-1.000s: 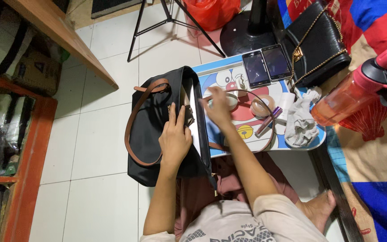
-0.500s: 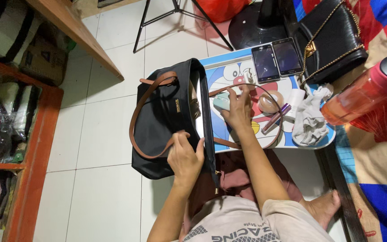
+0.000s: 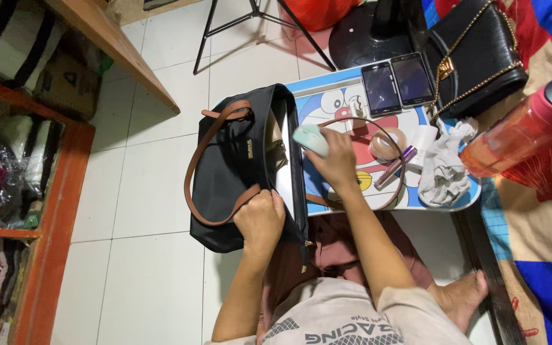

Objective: The person packs a black handbag with a laptop, a water bottle, a wallet, a mouse, a charger, and a small pouch. They then remove the laptop, wipe its surface with a cloth, and place it back into the bag.

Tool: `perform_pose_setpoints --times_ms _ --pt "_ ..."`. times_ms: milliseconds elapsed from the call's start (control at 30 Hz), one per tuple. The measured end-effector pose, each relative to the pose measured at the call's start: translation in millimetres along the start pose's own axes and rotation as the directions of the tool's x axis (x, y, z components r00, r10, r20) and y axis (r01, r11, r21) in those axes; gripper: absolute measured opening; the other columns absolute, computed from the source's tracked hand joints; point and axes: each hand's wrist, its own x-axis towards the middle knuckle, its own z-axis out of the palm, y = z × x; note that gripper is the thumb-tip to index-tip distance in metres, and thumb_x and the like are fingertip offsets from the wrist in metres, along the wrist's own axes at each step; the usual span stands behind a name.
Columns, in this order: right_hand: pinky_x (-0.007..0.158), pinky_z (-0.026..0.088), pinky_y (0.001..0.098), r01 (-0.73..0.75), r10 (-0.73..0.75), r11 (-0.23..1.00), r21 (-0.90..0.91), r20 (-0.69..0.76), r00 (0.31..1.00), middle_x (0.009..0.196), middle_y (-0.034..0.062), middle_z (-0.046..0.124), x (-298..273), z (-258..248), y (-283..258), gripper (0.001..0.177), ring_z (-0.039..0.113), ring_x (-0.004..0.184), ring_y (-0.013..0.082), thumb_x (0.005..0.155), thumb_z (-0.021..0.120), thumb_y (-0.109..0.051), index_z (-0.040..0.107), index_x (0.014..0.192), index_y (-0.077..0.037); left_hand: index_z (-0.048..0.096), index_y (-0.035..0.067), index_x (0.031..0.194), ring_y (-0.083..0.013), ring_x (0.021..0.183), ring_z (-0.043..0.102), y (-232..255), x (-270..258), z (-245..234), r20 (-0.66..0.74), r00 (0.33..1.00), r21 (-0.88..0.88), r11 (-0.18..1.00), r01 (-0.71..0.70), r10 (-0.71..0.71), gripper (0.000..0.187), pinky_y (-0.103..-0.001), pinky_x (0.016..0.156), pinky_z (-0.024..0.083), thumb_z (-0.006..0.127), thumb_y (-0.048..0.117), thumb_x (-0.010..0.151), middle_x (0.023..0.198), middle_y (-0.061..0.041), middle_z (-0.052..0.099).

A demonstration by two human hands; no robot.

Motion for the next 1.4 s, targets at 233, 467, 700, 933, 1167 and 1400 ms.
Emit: perform_pose_setpoints --times_ms 233,467,700,933,1167,1400 --pt "0.094 0.051 0.0446 0.078 -0.087 0.990 -0.118 -0.071 0.994 0.120 0.0125 0.062 59 59 -38 0.066 0.055 0.112 0.0368 0.071 0.090 -0.022 0.060 0.126 -0.004 0.063 0.008 0.064 -0.0311 0.047 0.062 -6 16 -22 -0.064 0.998 -0.039 0.999 -0.024 0.021 0.030 -0.042 0.044 0.049 0.069 0.021 0.090 0.059 -0.009 0.064" --pt "0.097 0.051 0.0428 -0.034 0.032 0.995 -0.090 -0.030 0.999 0.126 0.0096 0.060 57 120 -35 0.061 0.054 0.118 0.0357 0.075 0.075 -0.001 0.058 0.133 -0.006 0.063 0.008 0.064 -0.0291 0.046 0.062 -7 17 -25 -0.028 0.999 -0.081 0.996 -0.027 0.025 0.032 -0.041 0.044 0.049 0.068 0.021 0.092 0.059 -0.008 0.064" --pt "0.115 0.045 0.0435 0.075 -0.075 0.997 -0.002 -0.112 0.991 0.146 0.0245 0.054 60 175 -5 0.051 0.052 0.136 0.0415 0.093 0.057 0.004 0.048 0.143 0.004 0.061 0.008 0.063 -0.0299 0.047 0.061 -8 16 -20 0.004 1.000 -0.093 0.995 -0.024 0.024 0.033 -0.042 0.044 0.047 0.069 0.022 0.092 0.059 -0.008 0.064" --pt "0.117 0.041 0.0474 0.108 -0.089 0.985 0.137 -0.137 0.987 0.144 0.0233 0.057 58 88 8 0.063 0.055 0.133 0.0409 0.092 0.076 -0.018 0.048 0.146 0.001 0.061 0.008 0.064 -0.0305 0.050 0.062 -5 15 -18 0.031 0.999 -0.161 0.987 -0.007 0.012 0.032 -0.043 0.047 0.048 0.068 0.022 0.092 0.061 -0.009 0.064" --pt "0.094 0.044 0.0588 -0.385 0.314 0.833 -0.398 -0.233 0.920 0.132 0.0281 0.061 90 -12 53 0.085 0.058 0.114 0.0471 0.073 0.082 -0.043 0.055 0.140 0.001 0.060 0.007 0.062 -0.0280 0.046 0.060 -9 10 -18 0.040 0.999 -0.193 0.981 0.017 -0.009 0.034 -0.041 0.044 0.046 0.069 0.020 0.093 0.057 -0.008 0.061" --pt "0.081 0.056 0.0549 -0.421 0.417 0.832 -0.361 -0.094 0.904 0.099 0.0247 0.074 102 -14 67 0.041 0.072 0.093 0.0457 0.096 0.071 -0.029 0.057 0.128 -0.007 0.058 0.007 0.059 -0.0261 0.040 0.055 -16 9 -22 0.069 0.995 -0.239 0.967 0.090 -0.076 0.039 -0.039 0.041 0.042 0.070 0.021 0.093 0.050 -0.007 0.056"
